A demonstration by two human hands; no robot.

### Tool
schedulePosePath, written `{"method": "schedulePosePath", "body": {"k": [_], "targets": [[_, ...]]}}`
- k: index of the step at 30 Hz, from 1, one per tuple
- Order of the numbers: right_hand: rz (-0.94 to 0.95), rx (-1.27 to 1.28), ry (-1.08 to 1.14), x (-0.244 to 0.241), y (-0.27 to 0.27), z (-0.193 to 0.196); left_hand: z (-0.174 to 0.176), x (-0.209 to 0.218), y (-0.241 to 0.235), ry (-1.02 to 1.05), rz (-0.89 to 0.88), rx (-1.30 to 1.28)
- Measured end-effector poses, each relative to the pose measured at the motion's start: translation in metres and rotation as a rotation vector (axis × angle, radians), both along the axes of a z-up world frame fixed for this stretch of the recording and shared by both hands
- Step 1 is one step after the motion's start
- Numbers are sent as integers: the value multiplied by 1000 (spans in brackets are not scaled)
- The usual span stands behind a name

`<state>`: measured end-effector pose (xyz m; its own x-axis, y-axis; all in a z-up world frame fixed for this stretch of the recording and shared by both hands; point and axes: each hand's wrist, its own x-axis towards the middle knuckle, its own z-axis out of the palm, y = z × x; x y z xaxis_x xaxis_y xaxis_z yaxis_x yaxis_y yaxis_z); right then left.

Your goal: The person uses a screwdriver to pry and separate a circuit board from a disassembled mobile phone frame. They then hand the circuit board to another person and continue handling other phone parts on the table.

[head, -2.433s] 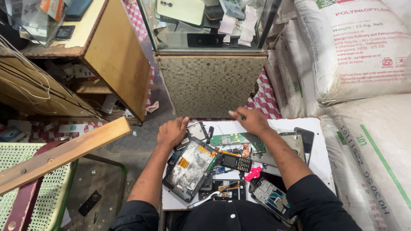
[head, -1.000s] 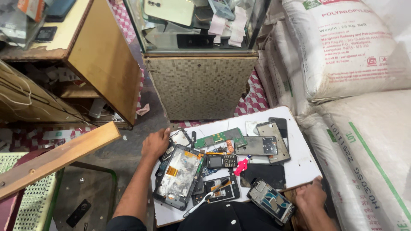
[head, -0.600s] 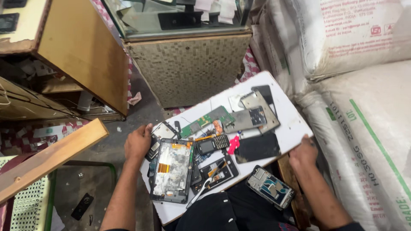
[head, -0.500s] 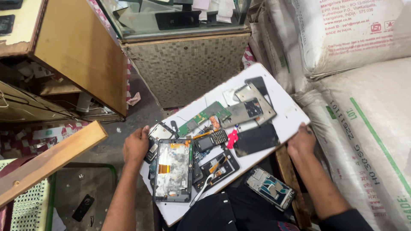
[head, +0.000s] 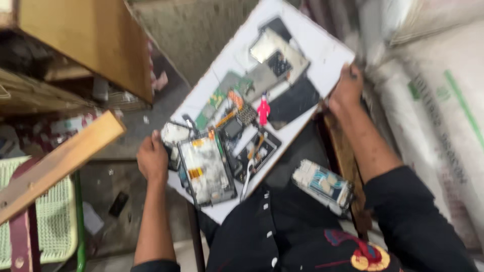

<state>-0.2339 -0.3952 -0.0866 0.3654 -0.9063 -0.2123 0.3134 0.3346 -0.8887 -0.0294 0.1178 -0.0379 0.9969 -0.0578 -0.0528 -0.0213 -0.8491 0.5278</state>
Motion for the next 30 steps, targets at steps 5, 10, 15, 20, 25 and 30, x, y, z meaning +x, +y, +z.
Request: {"method": "schedulePosePath", "body": {"k": [5, 10, 15, 20, 25, 30], "targets": [[123, -39, -135, 9, 3, 14, 4, -5, 5, 14, 79, -163], [153, -49, -113, 9, 16, 26, 1, -9, 16, -17, 92, -243], [271, -45, -166, 5, 18, 42, -5, -6, 17, -79, 27, -263], [284, -15, -140, -7, 20, 49, -6, -6, 15, -63, 29, -215], [276, 19, -27, -23, 22, 56, -4, -6, 7, -21, 47, -222], [196, -119, 335, -50, 53, 75, -4, -6, 7, -19, 29, -154]]}}
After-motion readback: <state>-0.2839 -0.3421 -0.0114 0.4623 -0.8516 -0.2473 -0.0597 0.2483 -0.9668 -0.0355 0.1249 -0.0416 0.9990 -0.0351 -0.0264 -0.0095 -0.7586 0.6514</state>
